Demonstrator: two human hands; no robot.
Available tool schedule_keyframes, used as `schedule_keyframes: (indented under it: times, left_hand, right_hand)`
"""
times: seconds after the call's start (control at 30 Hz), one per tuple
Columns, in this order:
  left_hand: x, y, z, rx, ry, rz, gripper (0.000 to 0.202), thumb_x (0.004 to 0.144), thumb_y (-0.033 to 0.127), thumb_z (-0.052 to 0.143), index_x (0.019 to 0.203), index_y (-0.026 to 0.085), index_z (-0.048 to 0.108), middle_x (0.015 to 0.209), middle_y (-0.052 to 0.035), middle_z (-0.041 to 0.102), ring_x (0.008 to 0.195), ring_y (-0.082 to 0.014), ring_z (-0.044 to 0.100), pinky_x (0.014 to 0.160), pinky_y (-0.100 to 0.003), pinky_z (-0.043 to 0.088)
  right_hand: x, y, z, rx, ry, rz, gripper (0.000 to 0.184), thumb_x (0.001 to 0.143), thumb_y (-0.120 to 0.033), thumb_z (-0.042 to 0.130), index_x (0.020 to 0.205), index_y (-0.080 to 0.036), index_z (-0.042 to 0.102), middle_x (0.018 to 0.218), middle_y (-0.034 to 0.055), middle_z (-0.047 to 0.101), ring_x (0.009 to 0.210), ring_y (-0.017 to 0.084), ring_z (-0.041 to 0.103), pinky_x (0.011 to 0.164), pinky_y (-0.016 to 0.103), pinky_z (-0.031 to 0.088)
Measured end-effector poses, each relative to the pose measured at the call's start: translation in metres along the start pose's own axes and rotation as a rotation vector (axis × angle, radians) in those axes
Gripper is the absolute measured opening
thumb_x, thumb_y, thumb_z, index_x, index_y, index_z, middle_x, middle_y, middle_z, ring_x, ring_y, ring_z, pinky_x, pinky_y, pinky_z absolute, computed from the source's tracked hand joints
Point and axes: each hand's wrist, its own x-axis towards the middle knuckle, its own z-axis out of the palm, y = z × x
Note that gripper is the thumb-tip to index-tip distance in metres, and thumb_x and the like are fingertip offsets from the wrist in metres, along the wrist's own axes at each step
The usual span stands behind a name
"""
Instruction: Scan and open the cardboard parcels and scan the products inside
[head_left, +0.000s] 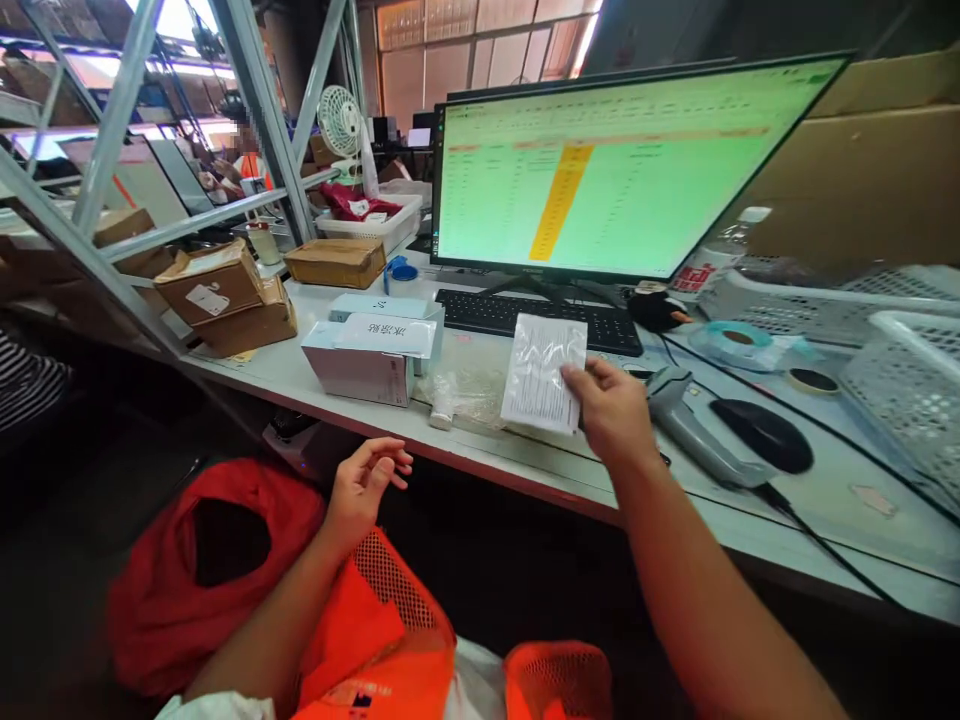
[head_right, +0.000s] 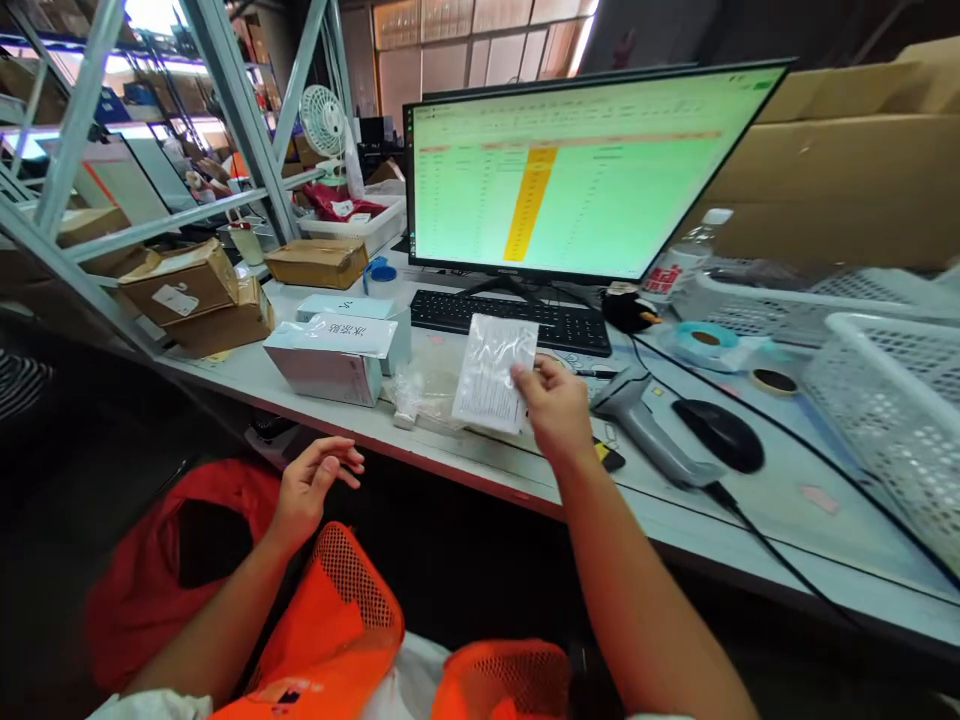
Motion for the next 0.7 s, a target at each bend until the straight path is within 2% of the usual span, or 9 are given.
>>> schedule_keyframes:
  times: [0.07, 0.17, 0.23, 0.37, 0.43, 0.53, 0.6, 0.63, 0.7]
  left_hand:
    - [0.005, 0.000, -0.008, 0.084, -0.018, 0.008, 0.020, 0.107, 0.028, 0.054, 0.119, 0.017, 0.066, 0.101, -0.0056, 0.071, 0.085, -0.0103, 0.070, 0.071, -0.020, 0.061]
    - [0.018, 0.005, -0.018, 0.278, -0.009, 0.058, 0.018, 0.104, 0.021, 0.058, 0.121, 0.020, 0.066, 0.106, -0.0035, 0.070, 0.093, -0.0110, 0.070, 0.079, -0.022, 0.060]
    - [0.036, 0.015, -0.026, 0.465, 0.031, 0.202, 0.021, 0.100, 0.016, 0.062, 0.120, 0.021, 0.066, 0.108, -0.0025, 0.069, 0.096, -0.0108, 0.069, 0.086, -0.023, 0.057]
    - [0.101, 0.037, -0.042, 0.761, -0.008, 0.589, 0.028, 0.096, 0.016, 0.068, 0.124, 0.017, 0.063, 0.119, -0.0058, 0.067, 0.115, -0.0153, 0.063, 0.103, -0.031, 0.050]
    - [0.136, 0.039, -0.049, 0.898, -0.104, 0.583, 0.044, 0.096, 0.029, 0.072, 0.136, 0.016, 0.058, 0.139, -0.0099, 0.060, 0.134, -0.0217, 0.054, 0.116, -0.039, 0.042]
    - [0.170, 0.031, -0.058, 1.197, -0.278, 0.337, 0.075, 0.089, 0.039, 0.080, 0.153, 0.016, 0.049, 0.159, -0.0100, 0.043, 0.149, -0.0326, 0.037, 0.124, -0.051, 0.030]
    - [0.178, 0.024, -0.063, 1.288, -0.333, 0.242, 0.074, 0.087, 0.033, 0.080, 0.152, 0.016, 0.051, 0.157, -0.0075, 0.047, 0.147, -0.0327, 0.040, 0.124, -0.050, 0.030]
    - [0.178, 0.021, -0.064, 1.285, -0.342, 0.257, 0.068, 0.088, 0.030, 0.077, 0.151, 0.016, 0.053, 0.154, -0.0067, 0.050, 0.145, -0.0308, 0.043, 0.124, -0.048, 0.030]
    - [0.174, 0.016, -0.067, 1.238, -0.341, 0.361, 0.056, 0.094, 0.023, 0.066, 0.148, 0.014, 0.056, 0.153, -0.0061, 0.052, 0.143, -0.0274, 0.045, 0.124, -0.044, 0.031]
  right_hand:
    - [0.035, -0.004, -0.007, -0.257, 0.019, 0.096, 0.035, 0.110, -0.030, 0.056, 0.132, -0.003, 0.060, 0.111, 0.0144, 0.055, 0.106, 0.020, 0.057, 0.100, 0.038, 0.054]
    - [0.063, -0.010, -0.009, -0.607, -0.014, 0.133, 0.031, 0.103, -0.028, 0.068, 0.122, -0.004, 0.067, 0.110, 0.0144, 0.056, 0.125, 0.027, 0.049, 0.119, 0.057, 0.033]
    - [0.065, -0.016, -0.003, -0.694, -0.069, 0.038, 0.035, 0.105, -0.030, 0.066, 0.130, -0.006, 0.066, 0.108, 0.0132, 0.057, 0.121, 0.026, 0.052, 0.120, 0.057, 0.033]
    - [0.048, -0.027, 0.026, -0.624, -0.247, -0.249, 0.038, 0.108, -0.028, 0.062, 0.139, -0.008, 0.062, 0.109, 0.0118, 0.058, 0.100, 0.017, 0.058, 0.108, 0.043, 0.049]
    - [0.035, -0.027, 0.045, -0.561, -0.378, -0.380, 0.039, 0.106, -0.027, 0.065, 0.140, -0.008, 0.062, 0.121, 0.0140, 0.056, 0.109, 0.019, 0.056, 0.109, 0.041, 0.049]
    - [0.018, -0.018, 0.067, -0.497, -0.534, -0.506, 0.051, 0.098, -0.026, 0.074, 0.144, -0.010, 0.060, 0.144, 0.0169, 0.043, 0.135, 0.027, 0.042, 0.122, 0.052, 0.034]
    - [0.011, -0.016, 0.073, -0.437, -0.546, -0.519, 0.056, 0.095, -0.023, 0.076, 0.146, -0.009, 0.058, 0.148, 0.0176, 0.038, 0.141, 0.031, 0.034, 0.125, 0.057, 0.024]
    - [0.010, -0.018, 0.073, -0.386, -0.523, -0.506, 0.056, 0.095, -0.022, 0.075, 0.146, -0.009, 0.058, 0.147, 0.0177, 0.039, 0.141, 0.030, 0.034, 0.125, 0.056, 0.024]
    - [0.010, -0.030, 0.073, -0.248, -0.471, -0.442, 0.050, 0.102, -0.027, 0.069, 0.146, -0.007, 0.056, 0.139, 0.0177, 0.046, 0.132, 0.026, 0.044, 0.121, 0.050, 0.036]
